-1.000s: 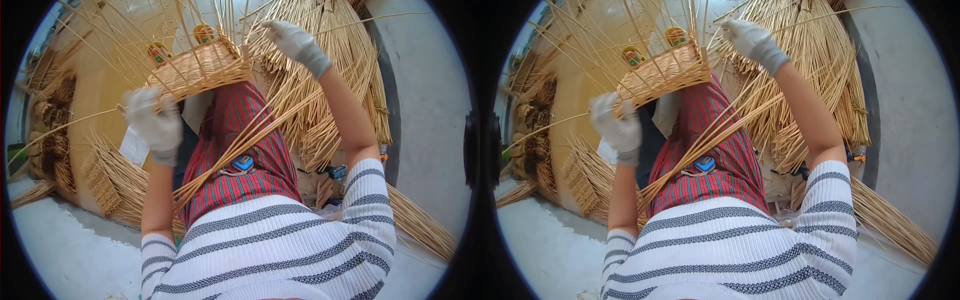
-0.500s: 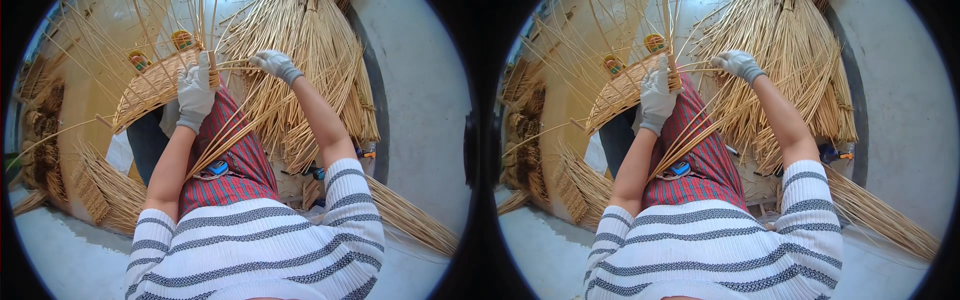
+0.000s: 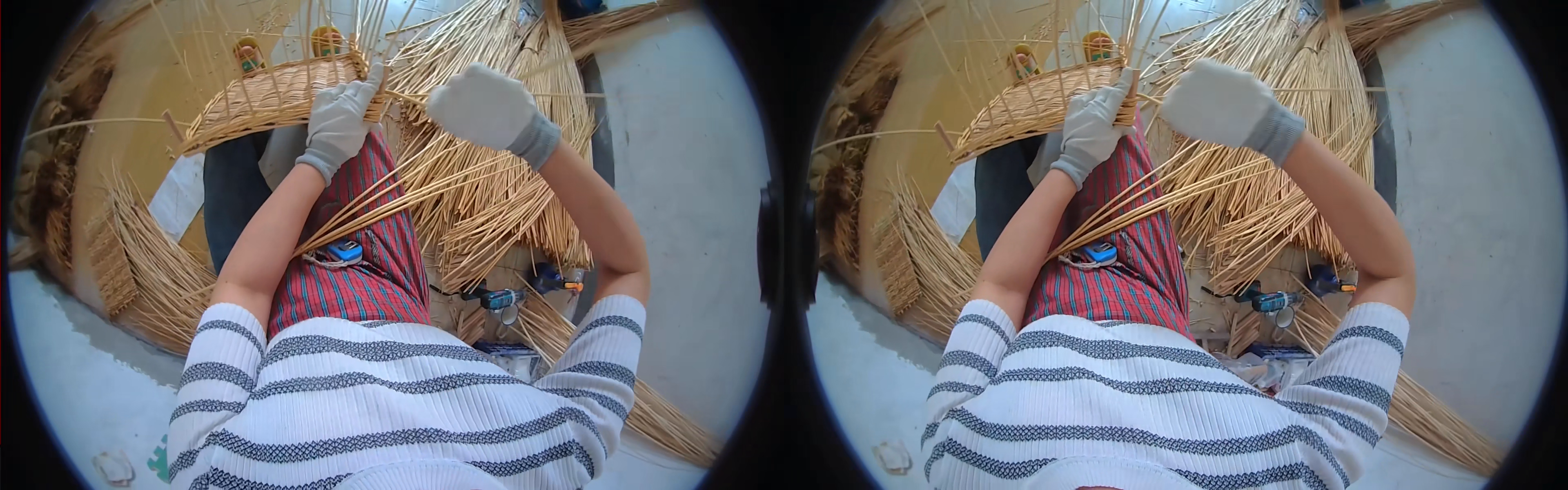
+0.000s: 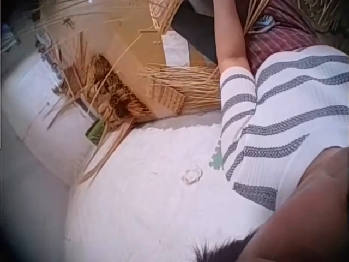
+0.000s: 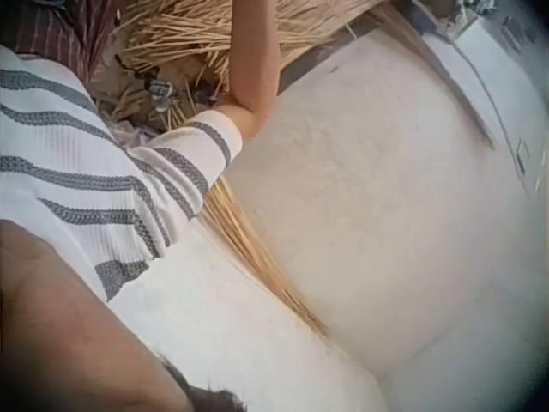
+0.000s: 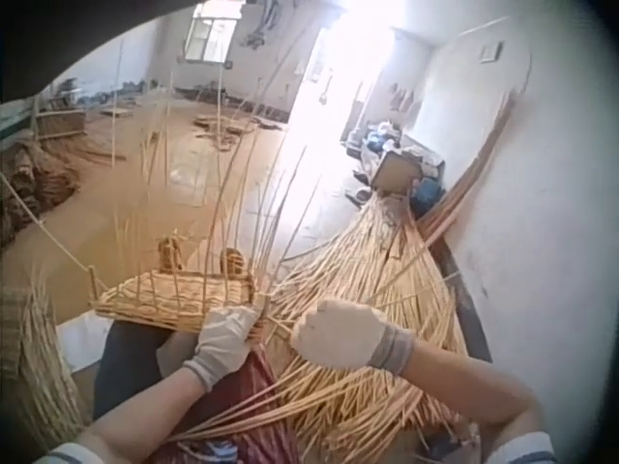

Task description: Weaving a rectangular basket using long straw strands and a measuring tape for dimensions.

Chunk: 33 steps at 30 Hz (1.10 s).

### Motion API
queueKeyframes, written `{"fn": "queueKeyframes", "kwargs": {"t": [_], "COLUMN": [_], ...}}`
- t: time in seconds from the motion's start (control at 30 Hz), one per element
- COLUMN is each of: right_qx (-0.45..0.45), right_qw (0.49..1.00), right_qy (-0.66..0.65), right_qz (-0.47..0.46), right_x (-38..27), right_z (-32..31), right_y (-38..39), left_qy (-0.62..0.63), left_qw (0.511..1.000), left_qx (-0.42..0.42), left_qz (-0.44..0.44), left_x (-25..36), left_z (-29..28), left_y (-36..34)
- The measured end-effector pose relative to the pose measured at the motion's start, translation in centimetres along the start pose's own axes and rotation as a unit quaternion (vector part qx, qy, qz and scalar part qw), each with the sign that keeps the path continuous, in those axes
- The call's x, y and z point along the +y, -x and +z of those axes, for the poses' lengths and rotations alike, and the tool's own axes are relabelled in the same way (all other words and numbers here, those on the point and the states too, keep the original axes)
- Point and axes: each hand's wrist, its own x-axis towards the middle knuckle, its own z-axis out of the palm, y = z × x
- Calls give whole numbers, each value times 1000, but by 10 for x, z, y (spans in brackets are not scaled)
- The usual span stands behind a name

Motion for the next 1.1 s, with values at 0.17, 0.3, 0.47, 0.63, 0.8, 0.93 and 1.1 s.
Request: {"fn": "queueKeyframes", "kwargs": {"t": [0.17,0.3,0.47,0.63,0.8,0.93,1.1], "right_qx": [68,236,98,-75,-88,34,296], "right_qw": [978,951,568,606,607,611,526], "right_qy": [-87,-190,-606,-592,-514,-377,-414], "right_qz": [-175,58,548,526,600,696,681], "right_x": [-21,-14,-37,-48,-60,-101,-104], "right_z": [-25,1,71,96,102,148,185], "right_y": [-100,-117,-85,-82,-97,-123,-126], "left_qy": [-36,217,687,671,307,40,112], "left_qw": [995,951,673,629,938,997,976], "left_qx": [51,217,178,184,67,-30,132], "left_qz": [-76,-26,-208,-347,-145,-51,134], "left_x": [-4,-7,-22,-54,-43,39,67], "left_z": [33,32,-10,-49,-79,-61,-60], "left_y": [10,13,19,34,-50,-140,-87]}}
